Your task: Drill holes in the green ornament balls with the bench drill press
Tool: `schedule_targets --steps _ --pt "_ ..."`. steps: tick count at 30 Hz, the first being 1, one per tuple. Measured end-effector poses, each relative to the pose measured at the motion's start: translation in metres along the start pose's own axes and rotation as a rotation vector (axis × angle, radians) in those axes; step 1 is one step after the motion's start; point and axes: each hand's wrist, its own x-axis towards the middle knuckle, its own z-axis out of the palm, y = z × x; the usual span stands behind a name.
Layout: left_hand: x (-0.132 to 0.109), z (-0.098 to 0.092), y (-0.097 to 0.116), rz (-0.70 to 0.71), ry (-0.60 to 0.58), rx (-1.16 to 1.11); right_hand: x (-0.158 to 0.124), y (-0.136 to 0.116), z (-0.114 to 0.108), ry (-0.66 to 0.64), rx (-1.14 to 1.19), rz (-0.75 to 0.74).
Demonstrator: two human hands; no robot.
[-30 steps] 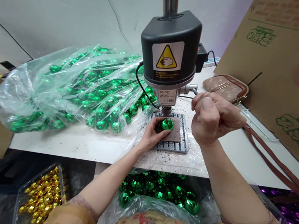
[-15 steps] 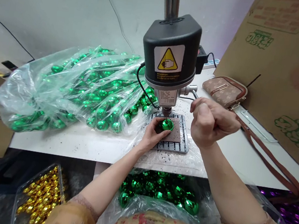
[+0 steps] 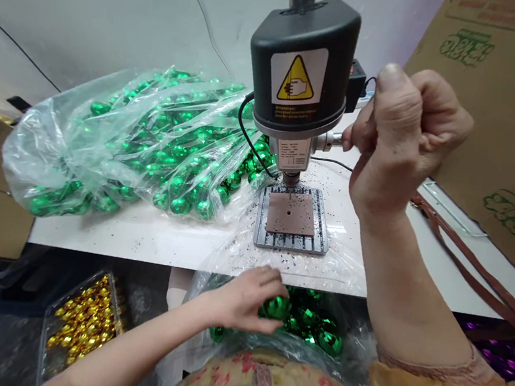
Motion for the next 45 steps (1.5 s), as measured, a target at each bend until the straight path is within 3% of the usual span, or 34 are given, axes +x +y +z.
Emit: schedule_targets --steps 2,4,6,8,10,12,15,18,21,23,26,31,34,37,45 --pt "-0.019 0.009 0.007 0.087 -0.144 0.191 -0.005 -0.001 -0.001 0.024 -0.025 0.013" --pt "-0.028 0.013 0.006 0.163 -0.092 0.270 -0.008 -0.001 -0.003 0.041 -0.053 0.032" --pt "-0.026 0.006 -0.004 0.189 0.148 0.267 -0.011 -0.001 -0.005 0.041 -0.041 0.031" --pt "-0.012 -0.011 -0.026 0.112 0.444 0.272 -0.011 0.000 -0.005 0.036 0.001 0.012" --pt "0.010 -0.036 -0.059 -0.072 0.689 0.289 -0.011 0.001 -0.005 0.038 0.034 -0.009" --pt "0.036 -0.061 -0.098 -0.319 0.817 0.254 -0.010 0.001 -0.005 0.044 0.053 -0.024" --pt "0.074 -0.088 -0.153 -0.603 0.812 0.136 -0.011 -0.001 -0.005 0.041 0.013 0.003" --pt "0.105 -0.100 -0.189 -0.597 0.743 0.068 -0.012 -0.002 -0.005 0.039 -0.057 0.045" --pt "0.124 -0.103 -0.203 -0.536 0.637 0.022 -0.012 -0.001 -0.006 0.047 -0.060 0.031" --pt "0.128 -0.103 -0.203 -0.535 0.661 -0.031 -0.012 0.000 -0.006 0.048 -0.042 0.014" --pt "0.119 -0.099 -0.190 -0.603 0.846 -0.145 -0.012 0.000 -0.006 0.031 -0.029 0.018" --pt "0.080 -0.073 -0.138 -0.658 1.110 -0.578 -0.012 0.000 -0.005 0.039 -0.022 -0.007" --pt "0.066 -0.049 -0.105 -0.591 1.059 -0.780 -0.013 0.000 -0.004 0.048 -0.042 -0.014" --pt "0.067 -0.028 -0.092 -0.557 0.941 -0.829 -0.014 0.001 -0.004 0.066 -0.027 -0.014" --pt "0.083 -0.008 -0.109 -0.511 0.819 -0.784 -0.016 0.002 -0.005 0.024 -0.155 -0.005"
